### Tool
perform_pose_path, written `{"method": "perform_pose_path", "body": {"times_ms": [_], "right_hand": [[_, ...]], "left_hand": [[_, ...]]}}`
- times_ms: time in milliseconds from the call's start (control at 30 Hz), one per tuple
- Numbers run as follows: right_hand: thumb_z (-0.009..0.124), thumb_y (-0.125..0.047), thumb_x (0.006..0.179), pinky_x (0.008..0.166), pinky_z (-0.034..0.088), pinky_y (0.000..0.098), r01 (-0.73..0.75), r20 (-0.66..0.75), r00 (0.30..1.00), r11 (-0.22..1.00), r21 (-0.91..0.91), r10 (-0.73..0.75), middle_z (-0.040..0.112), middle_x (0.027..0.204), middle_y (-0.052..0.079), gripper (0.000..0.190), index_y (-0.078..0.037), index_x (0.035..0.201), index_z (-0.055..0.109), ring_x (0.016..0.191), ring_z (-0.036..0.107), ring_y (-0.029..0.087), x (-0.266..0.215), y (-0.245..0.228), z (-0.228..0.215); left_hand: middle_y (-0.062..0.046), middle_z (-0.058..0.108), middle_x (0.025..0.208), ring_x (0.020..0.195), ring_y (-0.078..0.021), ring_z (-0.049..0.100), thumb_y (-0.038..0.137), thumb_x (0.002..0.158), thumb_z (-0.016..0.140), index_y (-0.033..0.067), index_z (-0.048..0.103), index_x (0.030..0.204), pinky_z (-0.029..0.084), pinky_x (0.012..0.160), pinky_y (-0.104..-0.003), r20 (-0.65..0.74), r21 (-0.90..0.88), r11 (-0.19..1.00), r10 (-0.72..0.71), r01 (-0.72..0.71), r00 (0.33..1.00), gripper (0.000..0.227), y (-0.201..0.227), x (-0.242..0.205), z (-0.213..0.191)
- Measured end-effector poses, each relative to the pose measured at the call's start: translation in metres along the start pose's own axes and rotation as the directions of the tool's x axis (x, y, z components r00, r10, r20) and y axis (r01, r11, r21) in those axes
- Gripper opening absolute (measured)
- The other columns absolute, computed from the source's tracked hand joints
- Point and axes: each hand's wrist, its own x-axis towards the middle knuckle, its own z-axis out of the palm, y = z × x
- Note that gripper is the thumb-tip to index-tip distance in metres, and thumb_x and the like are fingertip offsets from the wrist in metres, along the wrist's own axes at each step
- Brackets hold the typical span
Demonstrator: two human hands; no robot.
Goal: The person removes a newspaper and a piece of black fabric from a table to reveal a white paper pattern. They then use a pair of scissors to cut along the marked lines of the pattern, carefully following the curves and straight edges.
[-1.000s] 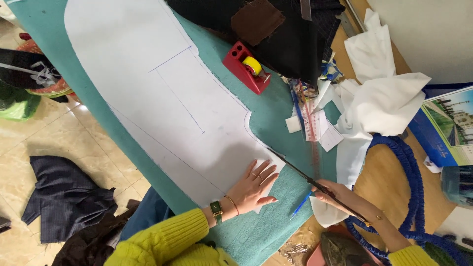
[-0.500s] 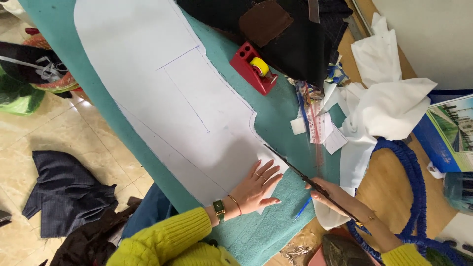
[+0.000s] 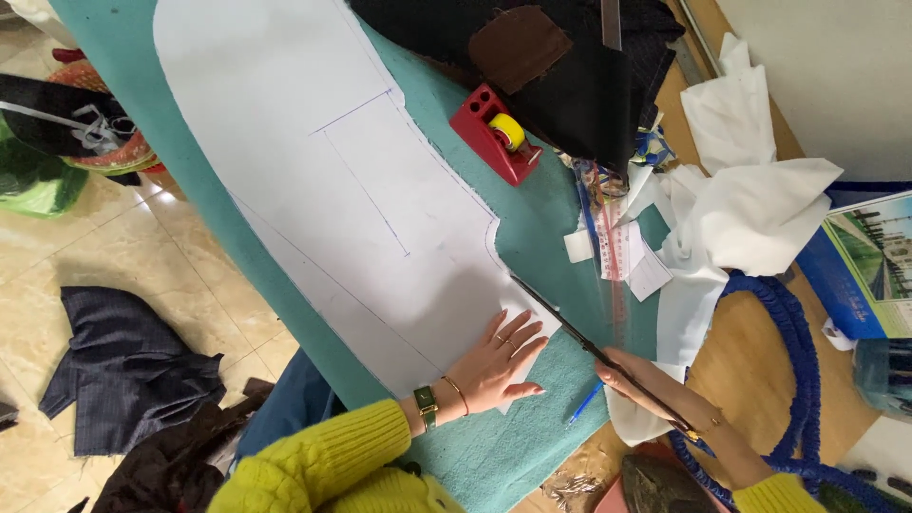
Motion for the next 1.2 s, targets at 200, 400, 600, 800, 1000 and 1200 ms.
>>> {"method": "perform_pose_path", "body": {"times_ms": [200,400,600,800,1000,1200], "right_hand": [[0.052,-0.035,0.106,0.083,0.059,0.0213,-0.079,0.109,0.993,0.955,0.285,0.049,0.055,0.073,-0.003,0.026,-0.015,0.090,0.053,0.076,0.066,-0.001,-0.007,-0.006,0.043],[0.047,-0.001,0.103,0.080,0.046,0.0215,0.516,0.358,0.856,0.643,-0.567,-0.372,0.049,0.089,0.005,0.012,-0.008,0.094,0.047,0.084,0.047,0.007,0.000,0.001,0.056],[0.049,-0.021,0.106,0.063,0.039,0.0179,0.208,-0.037,0.977,0.975,-0.080,-0.212,0.044,0.067,-0.001,0.032,-0.015,0.076,0.041,0.062,0.042,0.000,-0.015,0.002,0.078],[0.053,-0.040,0.107,0.054,0.030,0.0273,0.437,0.299,0.829,0.215,-0.873,-0.473,0.037,0.068,-0.004,0.037,-0.014,0.082,0.044,0.058,0.034,0.007,-0.014,0.004,0.061],[0.057,-0.038,0.102,0.083,0.061,0.0185,-0.107,0.046,0.994,0.910,0.400,0.096,0.076,0.097,0.006,0.033,-0.007,0.104,0.068,0.092,0.074,0.007,0.036,0.010,0.000],[0.052,-0.033,0.104,0.068,0.056,0.0178,-0.080,0.245,0.970,0.956,0.283,0.008,0.061,0.075,-0.001,0.027,-0.013,0.086,0.054,0.074,0.070,0.003,-0.003,0.002,0.078]], "left_hand": [[-0.020,0.039,0.162,0.155,-0.0389,0.026,0.057,0.098,0.055,0.0021,0.037,0.156,0.013,0.129,-0.060,-0.005,-0.002,1.000,0.004,-0.004,1.000,0.082,0.003,0.003,-0.009],[-0.020,0.045,0.155,0.154,-0.0390,0.028,0.059,0.097,0.053,0.0007,0.041,0.153,0.013,0.129,-0.060,0.010,0.003,1.000,0.001,-0.001,1.000,0.082,0.005,0.005,-0.013],[-0.020,0.052,0.146,0.154,-0.0388,0.029,0.059,0.098,0.052,0.0012,0.043,0.151,0.012,0.129,-0.058,0.040,-0.019,1.000,-0.021,0.021,0.999,0.079,0.006,0.006,-0.015],[-0.019,0.056,0.136,0.151,-0.0392,0.033,0.055,0.099,0.054,0.0016,0.046,0.149,0.016,0.129,-0.056,0.020,-0.011,0.999,-0.032,0.032,0.999,0.074,0.007,0.006,-0.021],[-0.017,0.059,0.129,0.144,-0.0408,0.044,0.024,0.099,0.069,0.0073,0.053,0.135,0.042,0.116,-0.054,-0.196,-0.273,0.956,-0.165,0.108,0.967,0.042,0.009,0.009,-0.038],[-0.005,0.063,0.127,0.145,-0.0332,0.044,0.035,0.098,0.067,0.0174,0.058,0.130,0.021,0.123,-0.064,-0.242,0.052,0.968,-0.225,0.244,0.944,0.037,-0.019,0.018,-0.068]]}}
